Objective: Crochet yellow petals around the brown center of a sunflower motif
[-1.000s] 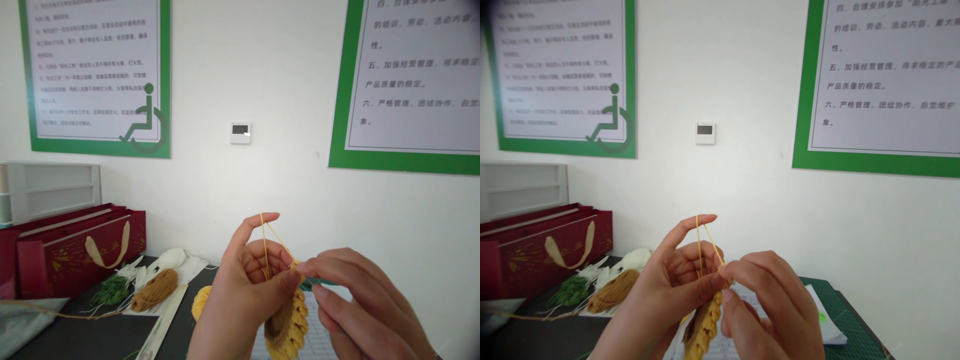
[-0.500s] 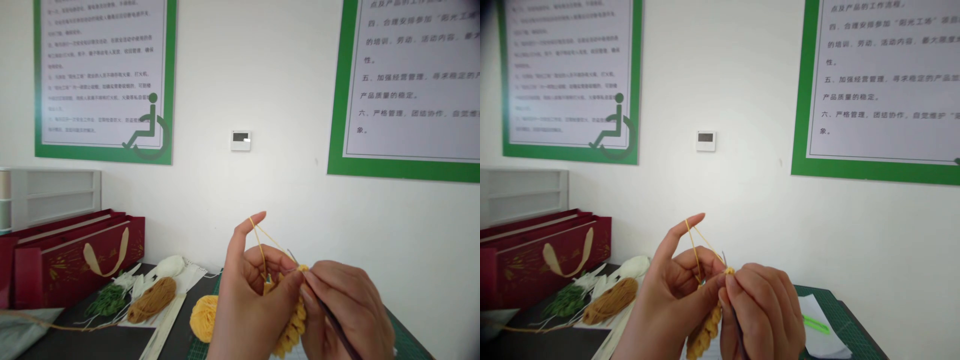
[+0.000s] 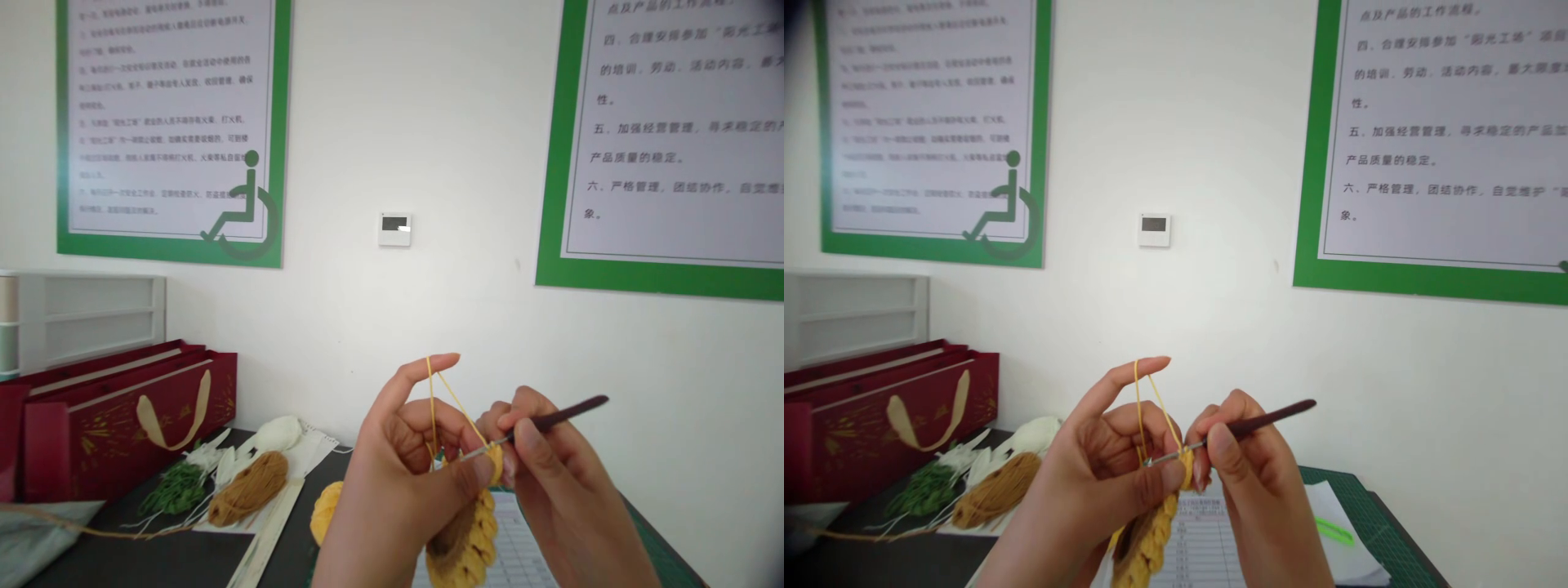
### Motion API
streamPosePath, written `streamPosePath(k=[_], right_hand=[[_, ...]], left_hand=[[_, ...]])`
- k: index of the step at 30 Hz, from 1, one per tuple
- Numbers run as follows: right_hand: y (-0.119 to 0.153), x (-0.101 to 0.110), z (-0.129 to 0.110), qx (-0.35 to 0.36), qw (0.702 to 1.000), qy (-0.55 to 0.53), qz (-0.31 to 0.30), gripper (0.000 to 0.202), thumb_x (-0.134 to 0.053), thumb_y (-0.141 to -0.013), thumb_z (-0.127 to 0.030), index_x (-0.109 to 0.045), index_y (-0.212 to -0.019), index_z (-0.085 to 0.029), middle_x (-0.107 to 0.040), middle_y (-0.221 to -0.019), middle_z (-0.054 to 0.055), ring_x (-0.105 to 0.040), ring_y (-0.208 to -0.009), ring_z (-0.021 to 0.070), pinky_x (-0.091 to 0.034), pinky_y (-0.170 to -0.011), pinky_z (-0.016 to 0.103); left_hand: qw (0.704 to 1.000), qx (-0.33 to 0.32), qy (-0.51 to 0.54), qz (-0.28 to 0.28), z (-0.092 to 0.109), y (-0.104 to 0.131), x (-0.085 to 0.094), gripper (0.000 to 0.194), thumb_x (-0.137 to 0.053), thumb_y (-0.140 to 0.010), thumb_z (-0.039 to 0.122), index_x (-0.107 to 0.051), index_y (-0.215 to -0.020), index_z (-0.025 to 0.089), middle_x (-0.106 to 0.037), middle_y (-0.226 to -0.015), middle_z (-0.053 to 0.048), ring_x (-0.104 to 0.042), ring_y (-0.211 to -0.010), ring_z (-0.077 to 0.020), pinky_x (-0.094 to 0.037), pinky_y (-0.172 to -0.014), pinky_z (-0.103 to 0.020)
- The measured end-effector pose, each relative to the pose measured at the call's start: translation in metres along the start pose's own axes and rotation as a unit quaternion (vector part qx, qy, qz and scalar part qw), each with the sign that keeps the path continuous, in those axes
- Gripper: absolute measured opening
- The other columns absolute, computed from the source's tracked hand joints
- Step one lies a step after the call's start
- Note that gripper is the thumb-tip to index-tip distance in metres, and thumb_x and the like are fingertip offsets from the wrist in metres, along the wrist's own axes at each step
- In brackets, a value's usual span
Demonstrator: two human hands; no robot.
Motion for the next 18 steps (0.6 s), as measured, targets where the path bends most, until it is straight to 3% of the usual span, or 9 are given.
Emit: streamPosePath(k=[3, 4, 7, 8, 9, 11, 14, 18], right_hand=[[0.003, 0.0, -0.013, 0.145, 0.984, 0.103, -0.002, 0.006, -0.062, -0.098, -0.024, -0.065, -0.098, -0.029, -0.064, -0.078, -0.002, -0.061, -0.07, 0.0128, -0.053, -0.06, 0.025], [0.007, -0.001, -0.022, 0.22, 0.959, 0.18, 0.004, 0.015, -0.065, -0.094, -0.016, -0.067, -0.101, -0.029, -0.066, -0.081, -0.001, -0.063, -0.072, 0.0136, -0.052, -0.061, 0.026], [0.024, -0.006, -0.04, 0.399, 0.844, 0.354, 0.062, 0.037, -0.069, -0.082, 0.002, -0.073, -0.102, -0.029, -0.072, -0.084, 0.0, -0.065, -0.073, 0.0155, -0.053, -0.064, 0.033], [0.029, -0.007, -0.044, 0.434, 0.822, 0.36, 0.083, 0.038, -0.069, -0.081, 0.002, -0.074, -0.101, -0.03, -0.072, -0.083, 0.0, -0.063, -0.069, 0.0154, -0.053, -0.064, 0.035], [0.032, -0.006, -0.045, 0.45, 0.82, 0.34, 0.098, 0.034, -0.069, -0.083, 0.0, -0.075, -0.1, -0.029, -0.071, -0.08, 0.0, -0.062, -0.066, 0.0155, -0.052, -0.062, 0.036], [0.028, -0.005, -0.042, 0.415, 0.874, 0.237, 0.089, 0.019, -0.068, -0.09, -0.011, -0.073, -0.1, -0.027, -0.068, -0.074, 0.0, -0.059, -0.061, 0.0157, -0.049, -0.055, 0.035], [0.015, -0.001, -0.028, 0.254, 0.965, 0.038, 0.063, 0.006, -0.062, -0.1, -0.03, -0.067, -0.101, -0.027, -0.063, -0.067, -0.001, -0.056, -0.059, 0.0154, -0.046, -0.052, 0.031], [0.01, 0.001, -0.018, 0.088, 0.99, -0.102, 0.04, 0.02, -0.049, -0.105, -0.037, -0.063, -0.094, -0.027, -0.057, -0.061, -0.002, -0.054, -0.057, 0.0146, -0.046, -0.054, 0.029]], left_hand=[[0.999, -0.01, 0.018, 0.033, 0.0, 0.001, 0.001, 0.084, -0.092, -0.064, 0.007, -0.058, -0.139, 0.023, -0.071, -0.071, 0.003, -0.058, -0.065, -0.0123, -0.044, -0.064, -0.026], [0.999, -0.015, 0.016, 0.046, -0.001, 0.002, 0.001, 0.085, -0.091, -0.065, 0.006, -0.057, -0.141, 0.023, -0.071, -0.072, 0.003, -0.058, -0.065, -0.0119, -0.045, -0.064, -0.025], [0.998, 0.006, 0.048, 0.045, -0.009, 0.001, -0.003, 0.087, -0.091, -0.066, 0.005, -0.054, -0.143, 0.02, -0.073, -0.073, 0.002, -0.06, -0.065, -0.0117, -0.046, -0.064, -0.024], [0.997, 0.028, 0.074, 0.027, -0.013, 0.001, -0.005, 0.088, -0.092, -0.064, 0.006, -0.055, -0.142, 0.018, -0.073, -0.073, 0.001, -0.061, -0.064, -0.0117, -0.047, -0.063, -0.024], [0.993, 0.053, 0.101, 0.003, -0.017, 0.0, -0.008, 0.088, -0.094, -0.062, 0.007, -0.057, -0.141, 0.016, -0.073, -0.074, 0.0, -0.062, -0.063, -0.0118, -0.047, -0.063, -0.024], [0.985, 0.095, 0.141, -0.043, -0.021, 0.0, -0.011, 0.088, -0.097, -0.058, 0.007, -0.061, -0.138, 0.014, -0.073, -0.076, -0.001, -0.064, -0.065, -0.0129, -0.048, -0.064, -0.025], [0.981, 0.104, 0.143, -0.085, -0.015, 0.0, -0.01, 0.089, -0.096, -0.059, 0.005, -0.062, -0.14, 0.019, -0.071, -0.075, -0.001, -0.066, -0.069, -0.0142, -0.049, -0.068, -0.026], [0.978, 0.105, 0.125, -0.131, -0.009, 0.002, -0.009, 0.079, -0.09, -0.064, 0.0, -0.067, -0.136, 0.023, -0.072, -0.077, -0.002, -0.061, -0.064, -0.0107, -0.045, -0.063, -0.024]])
Point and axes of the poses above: each hand's wrist, its own y-axis away from the middle knuckle, its own x-axis out of the back of the hand, z = x × y, the point moved 6 cm from there along -y, towards the middle knuckle
